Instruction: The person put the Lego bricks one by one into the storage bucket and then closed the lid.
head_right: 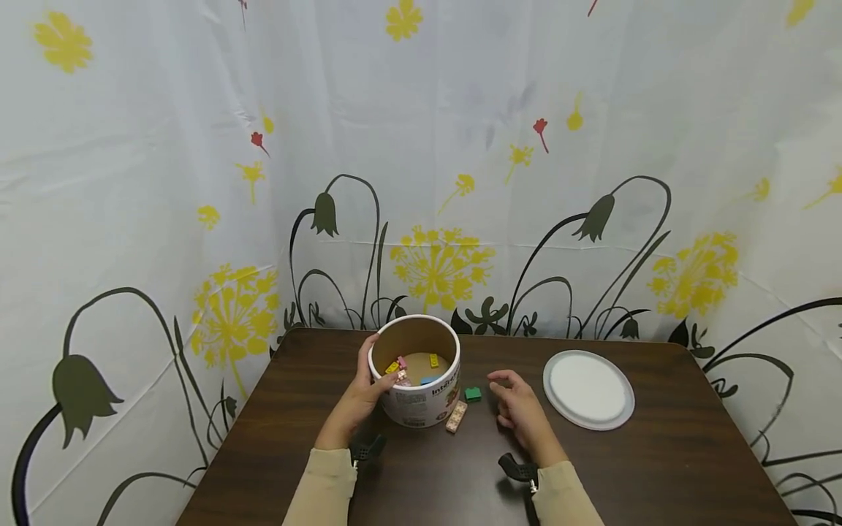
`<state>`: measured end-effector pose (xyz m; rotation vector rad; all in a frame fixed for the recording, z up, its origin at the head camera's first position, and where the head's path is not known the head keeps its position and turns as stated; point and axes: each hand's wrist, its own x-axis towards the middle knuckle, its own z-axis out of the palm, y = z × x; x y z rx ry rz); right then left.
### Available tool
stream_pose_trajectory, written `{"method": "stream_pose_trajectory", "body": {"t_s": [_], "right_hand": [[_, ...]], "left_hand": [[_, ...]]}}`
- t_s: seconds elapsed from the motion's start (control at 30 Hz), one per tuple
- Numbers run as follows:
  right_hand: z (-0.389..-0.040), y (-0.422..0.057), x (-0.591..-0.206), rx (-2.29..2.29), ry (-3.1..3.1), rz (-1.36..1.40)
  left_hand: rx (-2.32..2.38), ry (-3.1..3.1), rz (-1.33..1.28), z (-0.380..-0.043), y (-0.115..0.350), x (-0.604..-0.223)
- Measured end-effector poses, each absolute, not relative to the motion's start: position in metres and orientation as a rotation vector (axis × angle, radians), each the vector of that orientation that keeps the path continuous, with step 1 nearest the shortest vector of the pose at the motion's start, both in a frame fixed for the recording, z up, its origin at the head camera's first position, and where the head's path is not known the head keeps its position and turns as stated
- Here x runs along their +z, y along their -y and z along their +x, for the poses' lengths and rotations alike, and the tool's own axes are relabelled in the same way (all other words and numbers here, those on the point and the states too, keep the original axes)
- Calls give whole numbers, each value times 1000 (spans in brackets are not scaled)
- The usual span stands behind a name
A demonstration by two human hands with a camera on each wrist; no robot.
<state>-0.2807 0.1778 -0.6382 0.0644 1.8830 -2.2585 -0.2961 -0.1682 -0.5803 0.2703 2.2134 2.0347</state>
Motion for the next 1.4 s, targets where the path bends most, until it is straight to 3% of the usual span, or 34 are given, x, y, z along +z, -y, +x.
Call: {"method": "stream_pose_trajectory", "body": {"t_s": [0.43,1.4], "right_hand": [[-295,-166,-634,-1797,-2153,29],[-287,-159,-630,-1829,-2225,164]], "left_hand": [[1995,-2232,229,-299,169,-582],[2049,-2209,284,-297,168,-581]]}}
